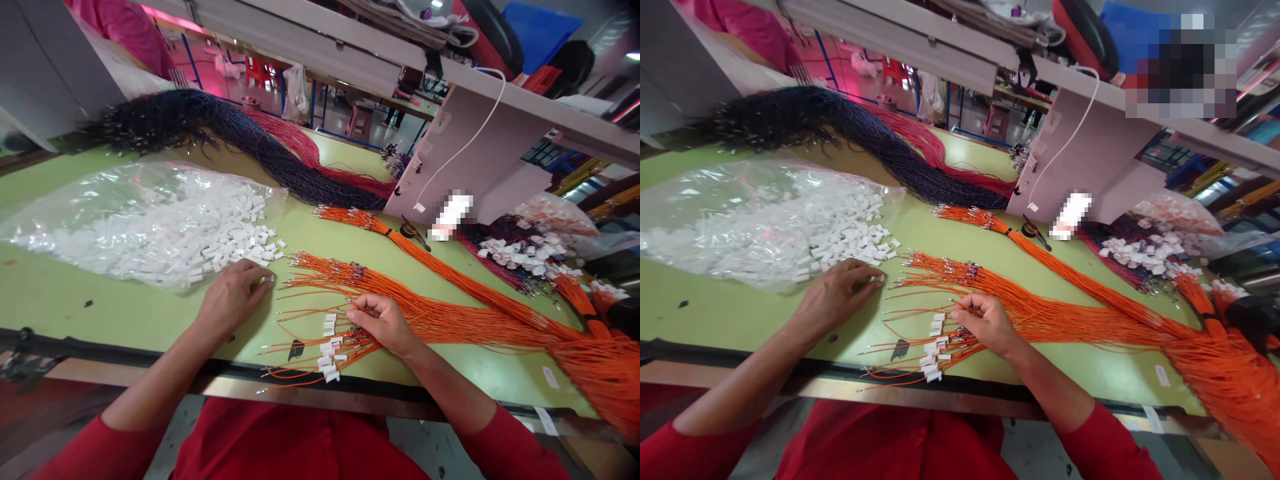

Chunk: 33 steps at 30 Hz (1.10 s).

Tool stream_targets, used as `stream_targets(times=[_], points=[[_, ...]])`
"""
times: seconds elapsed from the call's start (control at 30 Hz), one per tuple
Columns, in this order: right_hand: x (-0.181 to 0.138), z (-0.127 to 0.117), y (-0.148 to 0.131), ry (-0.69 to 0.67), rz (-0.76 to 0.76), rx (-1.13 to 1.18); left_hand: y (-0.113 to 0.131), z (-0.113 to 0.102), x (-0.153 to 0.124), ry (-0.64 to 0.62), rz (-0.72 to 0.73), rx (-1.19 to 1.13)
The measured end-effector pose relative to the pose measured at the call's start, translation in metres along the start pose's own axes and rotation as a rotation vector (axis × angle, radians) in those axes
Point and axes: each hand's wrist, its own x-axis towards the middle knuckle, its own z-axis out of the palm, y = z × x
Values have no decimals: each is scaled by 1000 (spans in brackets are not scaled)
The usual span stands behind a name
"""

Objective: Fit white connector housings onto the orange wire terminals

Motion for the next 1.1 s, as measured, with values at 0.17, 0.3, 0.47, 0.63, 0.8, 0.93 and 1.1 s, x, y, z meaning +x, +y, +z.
stream_targets(times=[0.17,0.3,0.47,0.63,0.8,0.93,1.1], points=[[0,1,2,12,-16,32,27,-3,-9,-30,-209,-297],[0,2,1,5,-26,62,67,15,-21,-200,-249,-811],[-3,2,-3,0,-67,38,99,38,-27,-290,-288,-1041],[-5,5,-5,-27,-16,7,104,44,-29,-304,-292,-1063],[-6,7,-5,-22,-5,-13,104,48,-34,-275,-214,-976],[-7,6,-3,0,-22,-68,104,44,-36,-283,-164,-985],[-10,9,-3,51,-113,-155,108,39,-37,-284,-266,-1093]])
